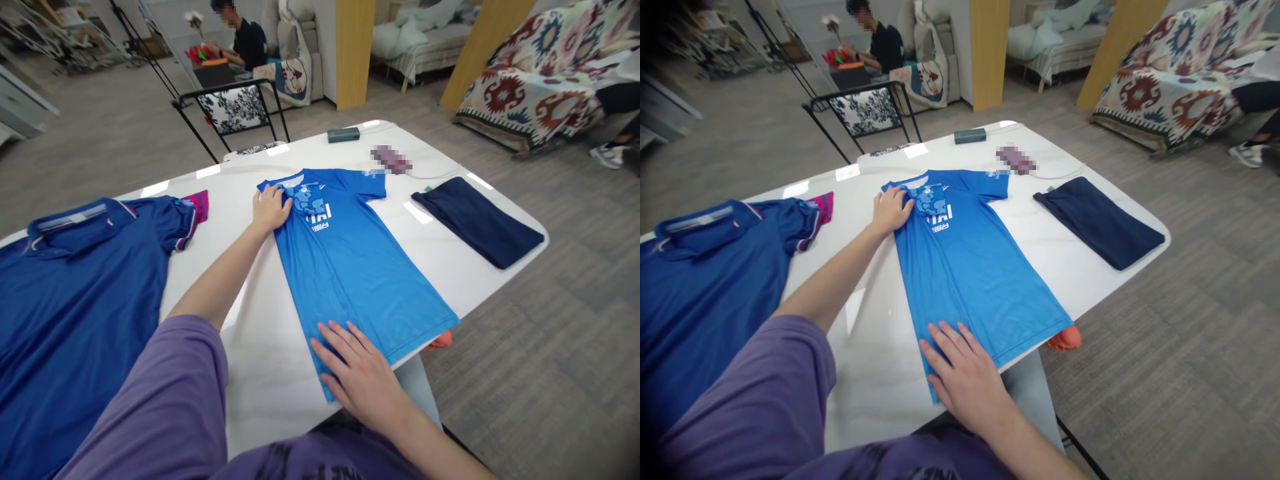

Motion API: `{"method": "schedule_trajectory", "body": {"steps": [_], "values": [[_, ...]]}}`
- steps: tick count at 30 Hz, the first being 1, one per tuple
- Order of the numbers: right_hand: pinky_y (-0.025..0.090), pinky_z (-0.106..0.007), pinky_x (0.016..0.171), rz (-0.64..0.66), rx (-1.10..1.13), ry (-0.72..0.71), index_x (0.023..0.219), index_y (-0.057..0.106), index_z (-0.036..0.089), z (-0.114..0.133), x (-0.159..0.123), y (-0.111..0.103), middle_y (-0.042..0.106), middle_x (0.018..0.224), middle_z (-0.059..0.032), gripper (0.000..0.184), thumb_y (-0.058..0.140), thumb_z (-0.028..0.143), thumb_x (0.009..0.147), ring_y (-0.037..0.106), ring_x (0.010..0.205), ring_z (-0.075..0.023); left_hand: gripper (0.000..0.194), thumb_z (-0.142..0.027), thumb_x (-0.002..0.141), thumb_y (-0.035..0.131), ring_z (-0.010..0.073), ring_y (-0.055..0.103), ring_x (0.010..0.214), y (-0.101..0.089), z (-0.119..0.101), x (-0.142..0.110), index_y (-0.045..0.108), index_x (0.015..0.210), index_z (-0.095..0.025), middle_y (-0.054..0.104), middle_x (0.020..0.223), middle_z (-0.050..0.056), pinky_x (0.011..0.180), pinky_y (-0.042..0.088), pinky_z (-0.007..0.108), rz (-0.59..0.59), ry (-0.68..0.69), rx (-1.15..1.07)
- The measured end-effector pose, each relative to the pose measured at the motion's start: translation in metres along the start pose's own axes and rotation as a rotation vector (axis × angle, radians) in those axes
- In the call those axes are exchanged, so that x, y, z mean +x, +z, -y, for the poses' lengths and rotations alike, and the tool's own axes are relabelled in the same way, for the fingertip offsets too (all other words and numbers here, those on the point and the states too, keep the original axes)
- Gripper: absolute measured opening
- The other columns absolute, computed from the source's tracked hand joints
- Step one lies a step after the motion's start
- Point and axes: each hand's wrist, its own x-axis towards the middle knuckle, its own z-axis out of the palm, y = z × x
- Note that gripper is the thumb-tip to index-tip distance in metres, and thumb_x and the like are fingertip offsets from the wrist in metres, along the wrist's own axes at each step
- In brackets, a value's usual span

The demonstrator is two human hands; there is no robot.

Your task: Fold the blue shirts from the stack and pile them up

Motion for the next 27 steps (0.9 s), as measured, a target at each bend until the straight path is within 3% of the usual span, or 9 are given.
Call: {"method": "schedule_trajectory", "body": {"steps": [2,6,12,15,18,20,22,25,27], "values": [[0.032,-0.055,0.145,0.008,-0.002,0.003,0.176,0.047,0.028,-0.001,0.002,0.001,0.032,0.188,-0.0047,0.066,0.065,0.036,0.113,0.036,0.173,-0.0285,0.079,-0.066,0.113,0.030,0.0334,0.022,0.177,0.006,-0.019,-0.007,0.050,0.174,-0.020,0.038,0.185,0.011,0.145,0.010,0.059,-0.024,0.042,-0.025],[0.030,-0.058,0.145,0.012,-0.010,-0.005,0.178,0.043,0.025,0.003,0.000,0.011,0.029,0.189,-0.0067,0.068,0.061,0.046,0.116,0.034,0.174,-0.0302,0.087,-0.077,0.111,0.026,0.0353,0.015,0.179,0.019,-0.051,-0.021,0.039,0.181,-0.028,0.027,0.190,0.005,0.144,0.014,0.062,0.129,0.072,-0.064],[0.034,-0.059,0.142,-0.016,0.009,-0.051,0.177,0.043,0.021,0.032,-0.015,0.026,0.036,0.186,-0.0110,0.069,0.057,0.051,0.117,0.036,0.172,-0.0312,0.093,-0.086,0.108,0.025,0.0375,0.010,0.179,0.012,-0.047,-0.055,0.031,0.184,-0.033,0.019,0.192,0.002,0.143,0.012,0.065,0.189,0.088,-0.011],[0.038,-0.055,0.140,-0.043,0.062,-0.095,0.176,0.044,0.020,0.043,-0.026,0.011,0.041,0.184,-0.0108,0.073,0.057,0.059,0.115,0.042,0.169,-0.0298,0.092,-0.084,0.108,0.023,0.0372,0.010,0.179,-0.002,-0.038,-0.074,0.030,0.184,-0.034,0.017,0.193,0.001,0.142,0.013,0.064,0.244,0.058,0.006],[0.049,-0.050,0.128,-0.102,0.095,-0.057,0.171,0.049,0.022,0.024,-0.046,-0.027,0.057,0.173,-0.0097,0.065,0.057,0.055,0.117,0.058,0.154,-0.0280,0.089,-0.083,0.108,0.028,0.0411,0.017,0.177,-0.018,-0.049,-0.075,0.041,0.180,-0.033,0.028,0.190,0.007,0.140,0.016,0.068,0.246,0.007,0.048],[0.054,-0.048,0.113,-0.167,0.048,0.078,0.160,0.058,0.020,-0.009,-0.064,-0.058,0.070,0.157,-0.0125,0.050,0.056,0.047,0.118,0.067,0.138,-0.0290,0.084,-0.080,0.108,0.037,0.0433,0.030,0.171,-0.024,-0.075,-0.062,0.051,0.173,-0.029,0.041,0.182,0.015,0.138,0.022,0.068,0.117,0.015,0.056],[0.054,-0.048,0.101,-0.226,-0.055,0.270,0.145,0.066,0.018,-0.052,-0.086,-0.084,0.076,0.139,-0.0152,0.037,0.055,0.042,0.118,0.073,0.121,-0.0300,0.074,-0.074,0.108,0.046,0.0419,0.048,0.158,-0.024,-0.116,-0.042,0.062,0.161,-0.024,0.058,0.166,0.020,0.134,0.030,0.063,0.003,0.052,0.019],[0.051,-0.047,0.091,-0.228,-0.212,0.537,0.128,0.067,0.017,-0.109,-0.116,-0.105,0.078,0.122,-0.0146,0.034,0.053,0.046,0.119,0.076,0.103,-0.0301,0.053,-0.064,0.108,0.055,0.0352,0.067,0.132,-0.011,-0.194,-0.003,0.071,0.137,-0.022,0.076,0.137,0.016,0.124,0.043,0.054,0.033,0.064,-0.093],[0.050,-0.045,0.087,-0.195,-0.257,0.645,0.122,0.067,0.019,-0.131,-0.130,-0.109,0.079,0.115,-0.0131,0.037,0.053,0.053,0.118,0.076,0.095,-0.0295,0.047,-0.063,0.105,0.061,0.0332,0.071,0.124,0.004,-0.242,0.021,0.071,0.130,-0.024,0.079,0.129,0.014,0.117,0.049,0.048,0.078,0.030,-0.143]]}}
